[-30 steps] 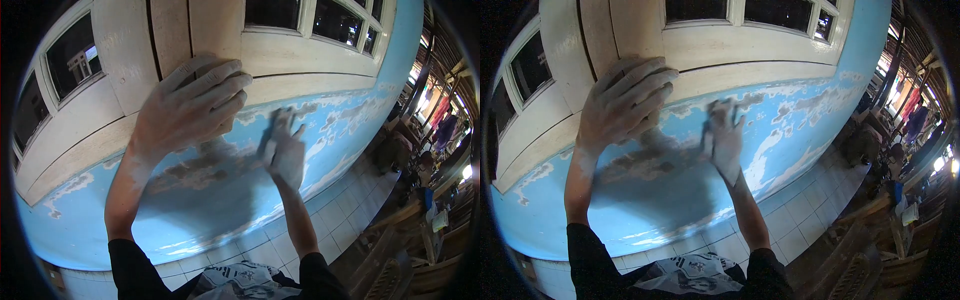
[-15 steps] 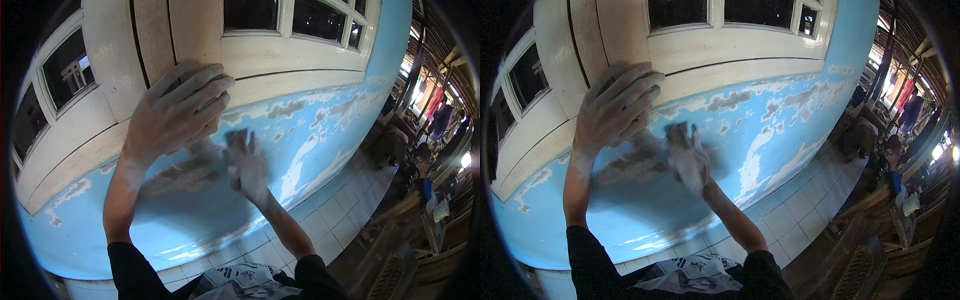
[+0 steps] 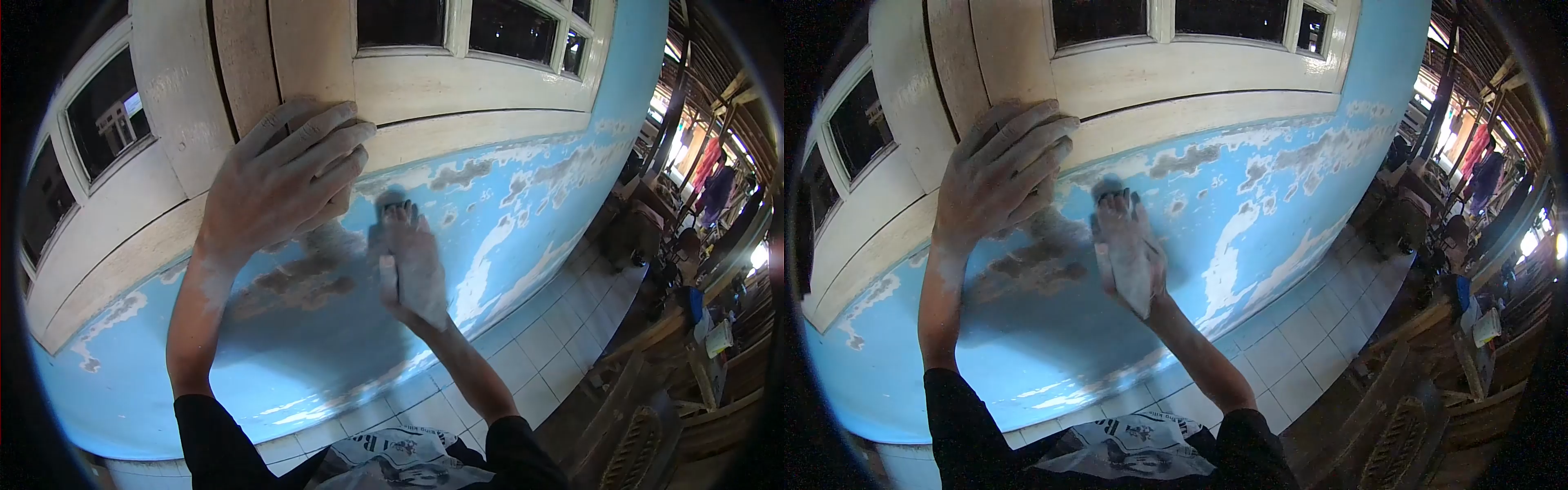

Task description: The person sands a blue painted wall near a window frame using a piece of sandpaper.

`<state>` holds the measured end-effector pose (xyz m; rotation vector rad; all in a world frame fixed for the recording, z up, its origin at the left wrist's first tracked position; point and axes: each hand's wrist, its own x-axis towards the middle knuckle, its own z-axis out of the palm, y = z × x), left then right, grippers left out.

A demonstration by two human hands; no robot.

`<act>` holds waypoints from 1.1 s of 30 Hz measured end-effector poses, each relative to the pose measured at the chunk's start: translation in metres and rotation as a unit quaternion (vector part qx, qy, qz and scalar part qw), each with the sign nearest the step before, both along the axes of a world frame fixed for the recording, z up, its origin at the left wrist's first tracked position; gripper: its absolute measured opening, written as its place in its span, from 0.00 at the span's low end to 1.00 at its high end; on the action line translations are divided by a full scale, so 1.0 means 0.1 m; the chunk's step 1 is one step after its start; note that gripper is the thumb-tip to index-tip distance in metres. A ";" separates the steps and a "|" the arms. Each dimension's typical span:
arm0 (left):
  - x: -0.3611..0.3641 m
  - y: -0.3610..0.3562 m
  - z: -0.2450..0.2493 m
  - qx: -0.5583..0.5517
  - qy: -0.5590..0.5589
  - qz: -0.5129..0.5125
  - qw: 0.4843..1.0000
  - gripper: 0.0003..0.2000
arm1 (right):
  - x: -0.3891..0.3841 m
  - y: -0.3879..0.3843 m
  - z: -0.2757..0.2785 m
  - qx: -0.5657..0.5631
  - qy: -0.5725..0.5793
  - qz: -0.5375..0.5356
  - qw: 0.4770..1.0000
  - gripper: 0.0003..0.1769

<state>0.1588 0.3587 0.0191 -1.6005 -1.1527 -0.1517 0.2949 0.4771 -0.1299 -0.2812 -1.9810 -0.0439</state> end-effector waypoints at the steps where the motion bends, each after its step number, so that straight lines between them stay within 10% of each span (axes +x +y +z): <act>1: 0.01 0.00 0.01 0.001 0.000 0.000 1.000 0.12 | -0.01 0.13 -0.15 0.002 0.069 0.094 0.993 0.19; 2: 0.02 -0.01 0.02 -0.002 -0.001 -0.002 1.000 0.12 | 0.00 0.10 -0.17 -0.001 0.069 0.094 0.993 0.19; 4: 0.02 -0.03 0.03 -0.004 0.002 -0.004 1.000 0.12 | -0.02 -0.02 -0.08 -0.430 0.208 0.211 0.853 0.21; 6: 0.02 -0.03 0.01 0.006 0.000 -0.008 1.000 0.11 | 0.03 -0.09 0.08 -0.058 0.099 0.029 0.993 0.18; 8: 0.01 -0.02 0.00 0.005 0.000 -0.007 1.000 0.11 | 0.04 -0.07 0.02 -0.056 0.049 0.079 0.994 0.19; 10: -0.01 -0.02 -0.01 0.007 0.001 -0.005 1.000 0.11 | -0.07 0.07 -0.05 -0.050 0.231 0.000 0.972 0.20; 11: -0.01 -0.01 -0.01 0.008 0.003 -0.005 1.000 0.11 | -0.05 0.04 -0.11 -0.345 0.227 0.222 0.884 0.21; 12: -0.02 -0.01 -0.01 0.008 0.003 -0.004 1.000 0.11 | -0.01 -0.04 -0.02 -0.346 0.225 0.223 0.883 0.21; 14: -0.03 -0.01 -0.02 0.004 0.000 -0.004 1.000 0.11 | 0.03 -0.15 0.09 -0.060 0.047 0.018 0.997 0.21; 20: -0.03 -0.01 -0.01 -0.001 -0.004 -0.003 1.000 0.11 | -0.16 -0.03 -0.09 -0.045 0.226 -0.005 0.973 0.22; 22: -0.02 -0.01 -0.01 -0.005 -0.011 0.000 1.000 0.11 | -0.19 -0.02 -0.30 -0.132 0.081 0.153 0.976 0.22; 23: -0.02 0.00 0.01 0.009 0.006 0.009 1.000 0.12 | -0.32 0.14 -0.52 -0.351 0.158 0.309 0.870 0.23; 24: -0.02 -0.01 -0.01 0.018 0.022 0.018 0.999 0.13 | -0.25 0.08 -0.38 -0.353 0.158 0.307 0.870 0.23; 26: -0.03 0.01 -0.02 0.021 0.021 0.014 0.999 0.13 | -0.08 -0.09 0.06 -0.244 0.132 0.074 0.958 0.26; 28: -0.04 -0.01 -0.03 0.021 0.020 0.011 1.000 0.13 | -0.20 -0.10 -0.20 -0.117 0.241 0.099 0.958 0.25; 30: -0.03 -0.01 -0.02 0.010 0.010 -0.004 1.000 0.12 | -0.11 -0.08 -0.24 -0.149 0.051 0.089 0.984 0.25; 33: -0.04 0.00 -0.02 0.014 0.006 -0.007 1.000 0.12 | -0.18 -0.05 0.03 0.011 0.244 0.037 0.969 0.15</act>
